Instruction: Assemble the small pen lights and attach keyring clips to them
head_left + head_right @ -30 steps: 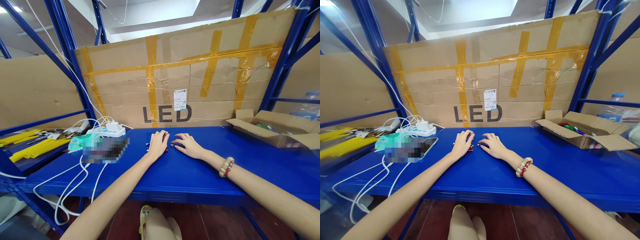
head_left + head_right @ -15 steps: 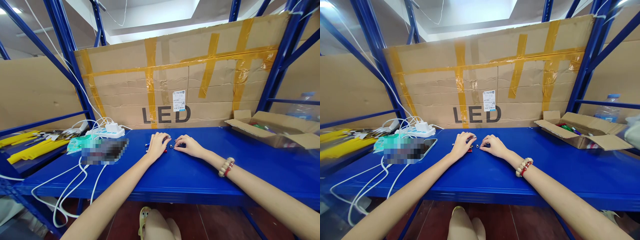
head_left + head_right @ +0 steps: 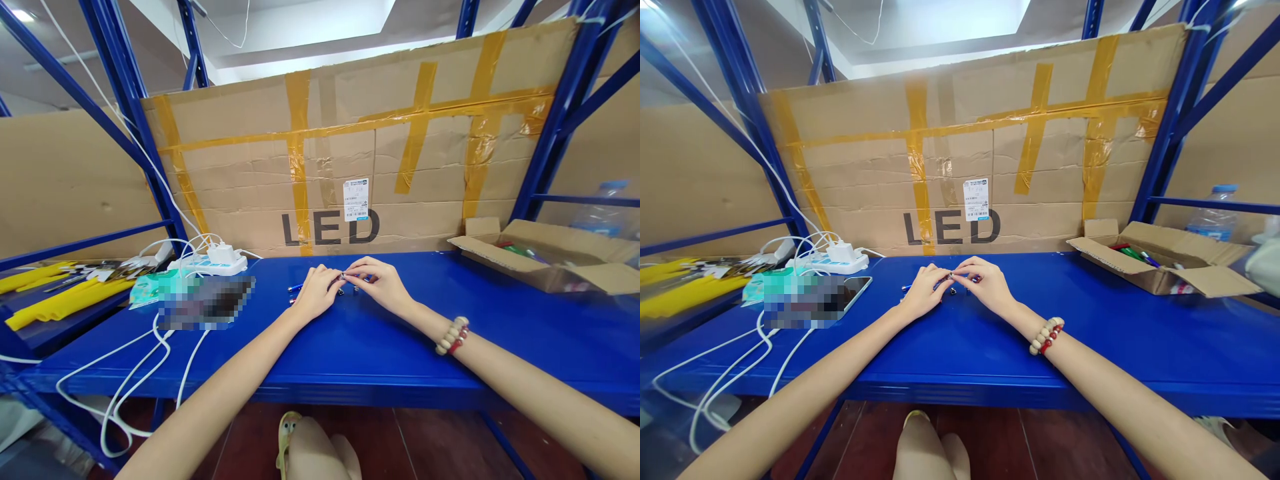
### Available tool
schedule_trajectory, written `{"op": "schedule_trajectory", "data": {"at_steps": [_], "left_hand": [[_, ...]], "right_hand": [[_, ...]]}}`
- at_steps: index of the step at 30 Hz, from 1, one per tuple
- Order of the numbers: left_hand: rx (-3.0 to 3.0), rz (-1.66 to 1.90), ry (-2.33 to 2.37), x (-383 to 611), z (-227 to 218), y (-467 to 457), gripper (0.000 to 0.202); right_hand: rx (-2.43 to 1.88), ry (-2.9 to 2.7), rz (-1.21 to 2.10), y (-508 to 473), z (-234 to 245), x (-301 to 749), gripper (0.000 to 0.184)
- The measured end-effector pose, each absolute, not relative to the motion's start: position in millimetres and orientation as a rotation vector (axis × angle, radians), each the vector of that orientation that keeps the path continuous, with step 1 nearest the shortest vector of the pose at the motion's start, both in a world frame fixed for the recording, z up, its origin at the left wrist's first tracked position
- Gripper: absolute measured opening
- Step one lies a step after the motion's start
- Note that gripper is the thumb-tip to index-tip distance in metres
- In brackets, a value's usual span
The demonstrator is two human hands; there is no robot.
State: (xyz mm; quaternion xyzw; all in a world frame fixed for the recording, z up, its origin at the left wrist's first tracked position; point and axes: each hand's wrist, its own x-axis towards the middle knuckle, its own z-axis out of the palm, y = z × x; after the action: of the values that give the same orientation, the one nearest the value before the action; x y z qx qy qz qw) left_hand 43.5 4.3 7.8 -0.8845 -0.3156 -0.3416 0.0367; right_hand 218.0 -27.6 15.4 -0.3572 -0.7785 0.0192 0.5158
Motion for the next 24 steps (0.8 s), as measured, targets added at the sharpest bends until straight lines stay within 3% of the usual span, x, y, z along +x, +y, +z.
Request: {"op": "schedule_trajectory", "data": {"at_steps": [7, 13, 24], "left_hand": [[-2.691, -1.075, -1.048, 43.7, 7.6, 4.8, 0.019], [-2.500, -1.305, -1.273, 42.1, 10.4, 8.3, 0.015], [-2.566, -1.101, -1.054, 44.3, 12.6, -0.9, 0.019]], "right_hand": [[-0.955, -1.951, 0.213, -24.3, 10.7, 218.4, 0.028], [-1.033, -2.153, 0.043, -18.6, 4.2, 223.1, 0.035], [-1.133, -2.450, 0.055, -16.4, -1.1, 225.3, 0.033]]}}
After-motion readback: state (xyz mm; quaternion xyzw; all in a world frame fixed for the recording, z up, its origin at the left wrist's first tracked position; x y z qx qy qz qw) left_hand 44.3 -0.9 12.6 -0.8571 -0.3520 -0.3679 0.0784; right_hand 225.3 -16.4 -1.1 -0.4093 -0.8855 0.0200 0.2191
